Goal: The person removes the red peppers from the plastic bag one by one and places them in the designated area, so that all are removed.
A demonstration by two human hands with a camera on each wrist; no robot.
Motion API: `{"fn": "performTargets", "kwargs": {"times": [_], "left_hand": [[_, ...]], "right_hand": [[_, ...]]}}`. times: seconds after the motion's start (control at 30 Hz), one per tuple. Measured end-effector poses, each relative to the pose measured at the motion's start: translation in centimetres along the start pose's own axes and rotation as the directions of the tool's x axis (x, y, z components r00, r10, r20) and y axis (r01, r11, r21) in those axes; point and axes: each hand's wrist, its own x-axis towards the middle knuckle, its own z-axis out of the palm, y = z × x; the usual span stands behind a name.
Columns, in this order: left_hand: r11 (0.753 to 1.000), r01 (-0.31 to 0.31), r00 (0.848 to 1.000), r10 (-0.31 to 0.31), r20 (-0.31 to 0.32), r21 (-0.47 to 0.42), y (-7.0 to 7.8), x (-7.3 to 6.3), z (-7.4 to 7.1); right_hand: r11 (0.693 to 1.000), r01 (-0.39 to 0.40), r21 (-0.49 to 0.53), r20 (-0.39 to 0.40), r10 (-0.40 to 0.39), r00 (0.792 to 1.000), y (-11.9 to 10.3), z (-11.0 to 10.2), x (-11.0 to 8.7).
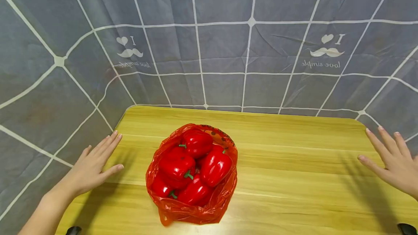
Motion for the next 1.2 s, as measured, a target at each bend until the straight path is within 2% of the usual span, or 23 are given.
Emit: {"fn": "performTargets", "kwargs": {"times": [0.07,0.17,0.3,0.4,0.53,0.73,0.83,0.97,1.07,1.2], "left_hand": [[0.997,0.017,1.0,-0.016,0.017,-0.07,0.4,0.0,0.0],[0.989,0.009,1.0,-0.007,0.015,-0.15,0.9,0.2,0.2],[0.976,0.013,1.0,-0.011,0.011,-0.219,1.8,0.5,0.5],[0.963,0.023,1.0,-0.027,-0.013,-0.268,2.7,0.7,1.0],[0.927,0.007,0.998,-0.03,-0.055,-0.375,3.7,1.0,1.7],[0.863,0.037,0.997,-0.067,-0.042,-0.504,4.6,1.3,2.6],[0.815,0.083,0.994,-0.106,-0.007,-0.574,5.0,1.4,2.8],[0.717,0.139,0.988,-0.147,0.046,-0.683,5.4,1.7,3.1],[0.651,0.152,0.986,-0.15,0.069,-0.744,5.6,1.9,3.3],[0.592,0.174,0.983,-0.152,0.104,-0.787,5.7,2.2,3.8]], "right_hand": [[1.0,0.003,0.027,-0.006,-0.002,1.0,-0.5,-0.1,0.3],[0.988,0.094,0.12,-0.084,-0.084,0.993,-1.2,0.1,0.7],[0.934,0.212,0.289,-0.16,-0.171,0.972,-2.3,0.2,1.5],[0.9,0.197,0.389,-0.126,-0.159,0.979,-3.6,0.1,2.0],[0.879,0.163,0.449,-0.087,-0.138,0.987,-5.5,0.2,2.6],[0.838,0.217,0.5,-0.092,-0.197,0.976,-8.7,1.0,4.1],[0.808,0.256,0.531,-0.085,-0.25,0.964,-10.2,1.5,4.8],[0.753,0.312,0.58,-0.085,-0.325,0.942,-12.0,2.2,5.6],[0.711,0.341,0.615,-0.081,-0.373,0.924,-13.3,3.0,6.2],[0.653,0.357,0.668,-0.064,-0.427,0.902,-15.2,4.1,6.9]]}}
